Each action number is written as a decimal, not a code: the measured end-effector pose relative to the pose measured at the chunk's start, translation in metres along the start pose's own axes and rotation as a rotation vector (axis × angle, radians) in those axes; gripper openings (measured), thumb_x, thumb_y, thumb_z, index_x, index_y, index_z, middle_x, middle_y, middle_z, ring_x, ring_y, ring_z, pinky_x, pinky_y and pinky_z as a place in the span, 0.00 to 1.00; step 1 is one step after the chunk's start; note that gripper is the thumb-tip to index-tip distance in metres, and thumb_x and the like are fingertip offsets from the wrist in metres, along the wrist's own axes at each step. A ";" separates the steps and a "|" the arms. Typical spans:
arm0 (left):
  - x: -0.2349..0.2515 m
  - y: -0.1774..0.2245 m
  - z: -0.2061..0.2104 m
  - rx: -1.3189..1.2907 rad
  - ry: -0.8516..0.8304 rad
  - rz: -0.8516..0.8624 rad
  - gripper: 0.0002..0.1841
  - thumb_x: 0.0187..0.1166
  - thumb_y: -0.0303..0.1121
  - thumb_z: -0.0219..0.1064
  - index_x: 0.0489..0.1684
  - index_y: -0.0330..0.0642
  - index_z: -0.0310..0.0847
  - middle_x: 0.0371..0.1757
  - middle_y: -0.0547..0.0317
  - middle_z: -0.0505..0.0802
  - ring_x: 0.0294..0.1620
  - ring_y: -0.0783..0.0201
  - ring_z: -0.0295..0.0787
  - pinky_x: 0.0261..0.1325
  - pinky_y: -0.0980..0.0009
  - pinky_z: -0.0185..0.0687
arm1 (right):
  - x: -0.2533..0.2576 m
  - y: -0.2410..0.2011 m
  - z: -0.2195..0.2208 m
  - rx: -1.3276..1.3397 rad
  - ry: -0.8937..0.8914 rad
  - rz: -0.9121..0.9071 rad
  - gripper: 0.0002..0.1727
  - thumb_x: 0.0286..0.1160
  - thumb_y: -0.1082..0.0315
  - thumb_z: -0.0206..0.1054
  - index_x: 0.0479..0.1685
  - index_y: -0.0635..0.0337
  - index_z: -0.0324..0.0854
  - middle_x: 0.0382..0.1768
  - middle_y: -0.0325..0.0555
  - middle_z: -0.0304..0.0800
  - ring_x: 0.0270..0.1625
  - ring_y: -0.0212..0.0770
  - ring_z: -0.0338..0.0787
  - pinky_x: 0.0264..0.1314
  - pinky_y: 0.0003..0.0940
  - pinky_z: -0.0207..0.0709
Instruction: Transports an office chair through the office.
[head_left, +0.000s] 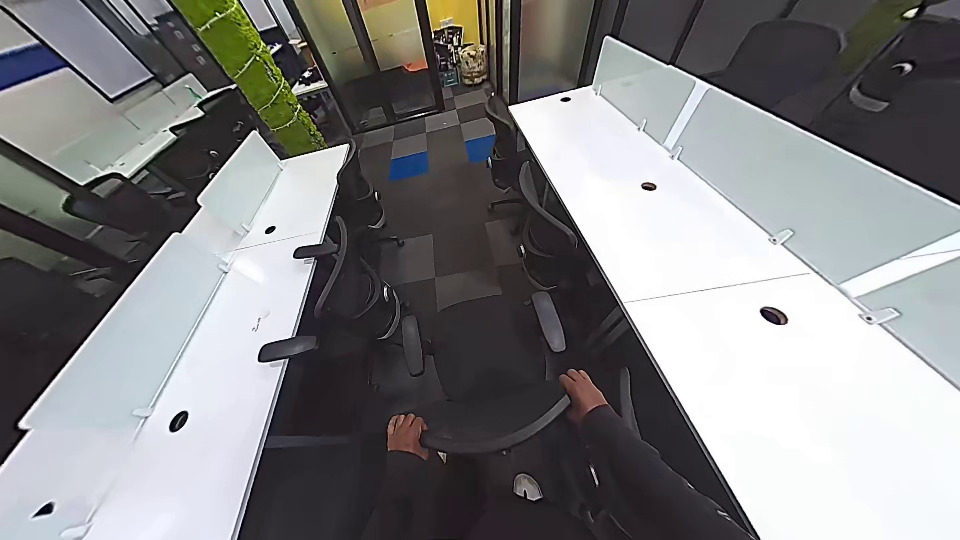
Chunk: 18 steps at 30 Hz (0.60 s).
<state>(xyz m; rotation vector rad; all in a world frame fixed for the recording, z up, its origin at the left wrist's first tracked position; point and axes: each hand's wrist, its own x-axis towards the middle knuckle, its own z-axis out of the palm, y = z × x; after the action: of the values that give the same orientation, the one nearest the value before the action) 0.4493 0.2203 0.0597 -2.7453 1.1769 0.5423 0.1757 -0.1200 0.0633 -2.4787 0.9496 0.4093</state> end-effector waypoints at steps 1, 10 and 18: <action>0.013 -0.004 -0.006 0.006 -0.015 0.008 0.25 0.53 0.39 0.82 0.56 0.50 0.93 0.62 0.56 0.94 0.75 0.51 0.82 0.93 0.50 0.52 | 0.008 -0.003 -0.002 0.008 0.001 0.011 0.36 0.43 0.70 0.86 0.63 0.61 0.85 0.68 0.59 0.83 0.77 0.63 0.77 0.72 0.56 0.80; 0.133 -0.061 -0.043 0.019 0.093 0.112 0.25 0.45 0.38 0.84 0.49 0.51 0.94 0.56 0.58 0.96 0.70 0.51 0.86 0.91 0.48 0.55 | 0.089 -0.053 -0.030 0.033 0.028 0.098 0.34 0.42 0.69 0.85 0.61 0.59 0.86 0.66 0.57 0.84 0.77 0.62 0.77 0.68 0.56 0.83; 0.261 -0.127 -0.085 0.057 0.056 0.181 0.25 0.45 0.36 0.85 0.50 0.49 0.94 0.57 0.57 0.96 0.71 0.50 0.85 0.92 0.48 0.53 | 0.184 -0.118 -0.047 0.049 0.028 0.194 0.31 0.43 0.70 0.85 0.58 0.61 0.87 0.65 0.57 0.84 0.76 0.61 0.78 0.70 0.55 0.81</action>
<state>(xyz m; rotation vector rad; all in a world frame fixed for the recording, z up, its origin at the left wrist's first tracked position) 0.7304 0.1115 0.0388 -2.6379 1.4409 0.4447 0.3943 -0.1679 0.0617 -2.3628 1.2026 0.4098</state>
